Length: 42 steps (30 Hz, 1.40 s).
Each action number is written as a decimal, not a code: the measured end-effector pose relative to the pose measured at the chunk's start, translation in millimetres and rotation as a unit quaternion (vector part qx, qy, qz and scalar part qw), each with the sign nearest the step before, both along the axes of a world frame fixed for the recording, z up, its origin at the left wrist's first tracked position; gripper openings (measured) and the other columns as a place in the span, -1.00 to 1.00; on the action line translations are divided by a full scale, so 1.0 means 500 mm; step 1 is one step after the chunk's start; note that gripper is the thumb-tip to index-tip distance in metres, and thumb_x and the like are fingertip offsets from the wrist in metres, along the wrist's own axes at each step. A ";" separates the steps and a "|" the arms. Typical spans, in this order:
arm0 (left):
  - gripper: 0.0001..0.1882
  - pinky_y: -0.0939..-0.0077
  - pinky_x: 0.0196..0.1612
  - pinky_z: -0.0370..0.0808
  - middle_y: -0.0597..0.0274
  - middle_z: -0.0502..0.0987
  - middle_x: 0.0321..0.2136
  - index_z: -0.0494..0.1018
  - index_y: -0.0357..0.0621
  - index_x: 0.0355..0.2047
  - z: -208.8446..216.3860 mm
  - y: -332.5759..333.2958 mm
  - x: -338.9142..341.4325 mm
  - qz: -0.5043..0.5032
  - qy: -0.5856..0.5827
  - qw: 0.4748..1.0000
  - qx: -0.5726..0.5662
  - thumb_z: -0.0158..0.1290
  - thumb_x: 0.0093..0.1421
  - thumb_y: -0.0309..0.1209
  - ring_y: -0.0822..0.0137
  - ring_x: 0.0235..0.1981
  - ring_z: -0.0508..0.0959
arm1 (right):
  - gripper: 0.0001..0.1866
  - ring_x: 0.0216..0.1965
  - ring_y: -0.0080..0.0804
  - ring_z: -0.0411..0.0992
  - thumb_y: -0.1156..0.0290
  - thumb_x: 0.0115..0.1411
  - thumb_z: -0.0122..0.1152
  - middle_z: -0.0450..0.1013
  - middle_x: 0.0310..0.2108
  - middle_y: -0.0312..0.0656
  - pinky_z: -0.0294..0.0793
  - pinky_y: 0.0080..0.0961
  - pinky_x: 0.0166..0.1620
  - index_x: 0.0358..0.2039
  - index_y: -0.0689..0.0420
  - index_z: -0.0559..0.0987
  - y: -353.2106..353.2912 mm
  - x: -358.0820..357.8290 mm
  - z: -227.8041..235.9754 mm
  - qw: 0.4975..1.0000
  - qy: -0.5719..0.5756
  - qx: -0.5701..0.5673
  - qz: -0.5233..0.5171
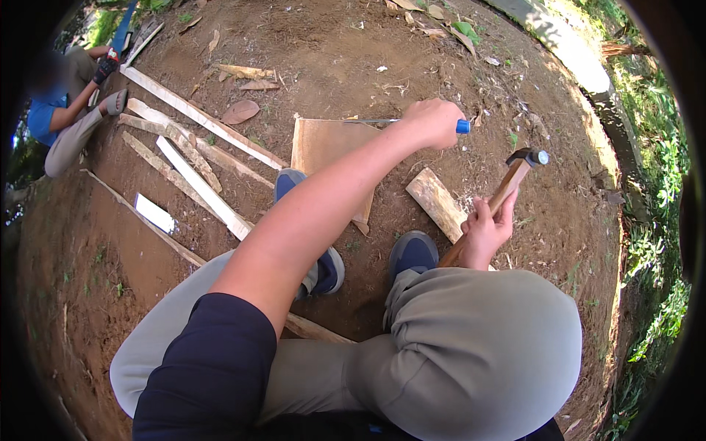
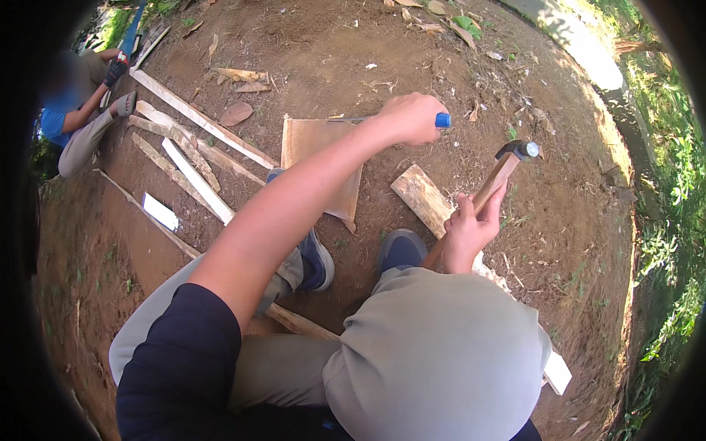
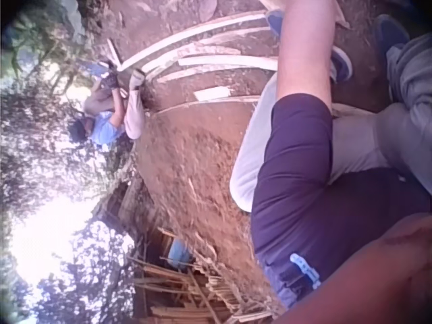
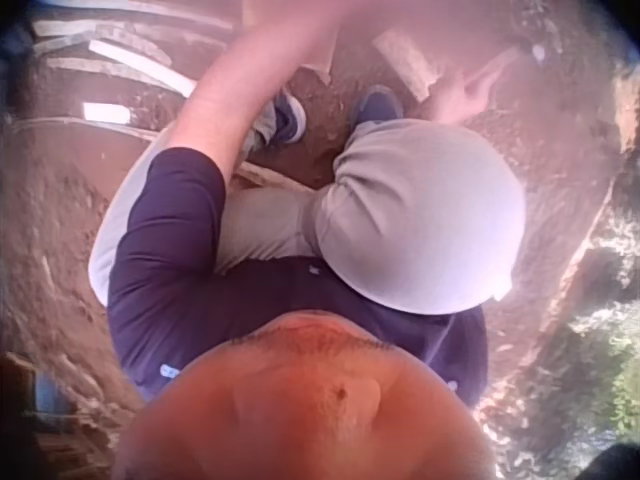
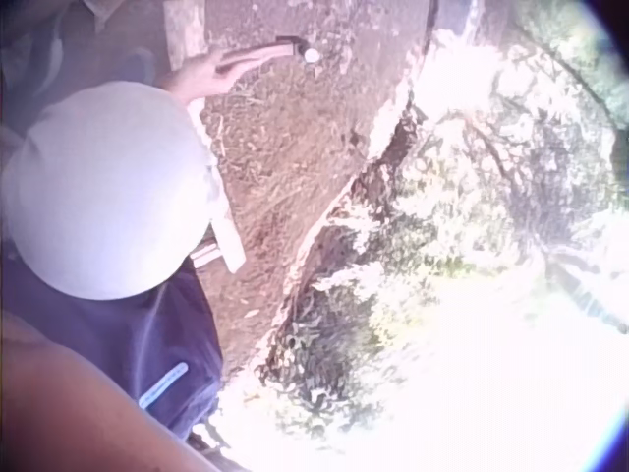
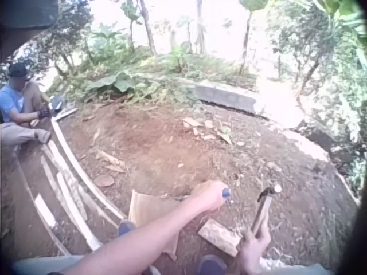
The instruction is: The person uses a hammer and a chisel to remove pieces of wood from a small board.
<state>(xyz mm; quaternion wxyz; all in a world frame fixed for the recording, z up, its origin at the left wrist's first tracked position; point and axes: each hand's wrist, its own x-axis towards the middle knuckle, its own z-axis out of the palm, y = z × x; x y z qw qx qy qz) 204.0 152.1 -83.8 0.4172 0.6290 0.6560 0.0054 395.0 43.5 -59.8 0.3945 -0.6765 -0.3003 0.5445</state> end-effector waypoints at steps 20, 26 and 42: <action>-0.86 0.04 -0.08 0.59 0.11 0.69 -0.29 0.62 0.10 -0.30 -0.009 -0.010 -0.009 -0.028 0.005 0.999 -0.017 0.19 0.11 -0.27 -0.01 -0.19 0.68 | -0.07 -0.63 -0.71 0.28 0.74 0.11 0.19 0.42 -0.41 -0.37 0.21 -0.69 -0.63 0.50 -0.03 0.20 -0.019 0.031 -0.018 0.994 -0.015 -0.008 0.106; -0.85 0.05 -0.09 0.58 0.10 0.69 -0.28 0.61 0.07 -0.31 0.003 -0.015 -0.013 -0.026 0.002 0.999 -0.029 0.21 0.12 -0.24 -0.01 -0.17 0.68 | -0.07 -0.64 -0.71 0.26 0.74 0.10 0.19 0.40 -0.40 -0.37 0.19 -0.69 -0.66 0.50 -0.02 0.19 -0.021 0.051 -0.054 0.980 -0.020 0.023 0.198; -0.87 0.08 -0.14 0.58 0.09 0.68 -0.36 0.60 0.03 -0.35 -0.006 -0.018 -0.026 -0.011 0.010 1.000 -0.015 0.18 0.10 -0.29 0.01 -0.25 0.68 | -0.03 -0.67 -0.70 0.23 0.73 0.13 0.19 0.38 -0.43 -0.35 0.20 -0.67 -0.66 0.52 -0.04 0.09 -0.009 0.026 -0.014 0.973 0.005 -0.084 0.214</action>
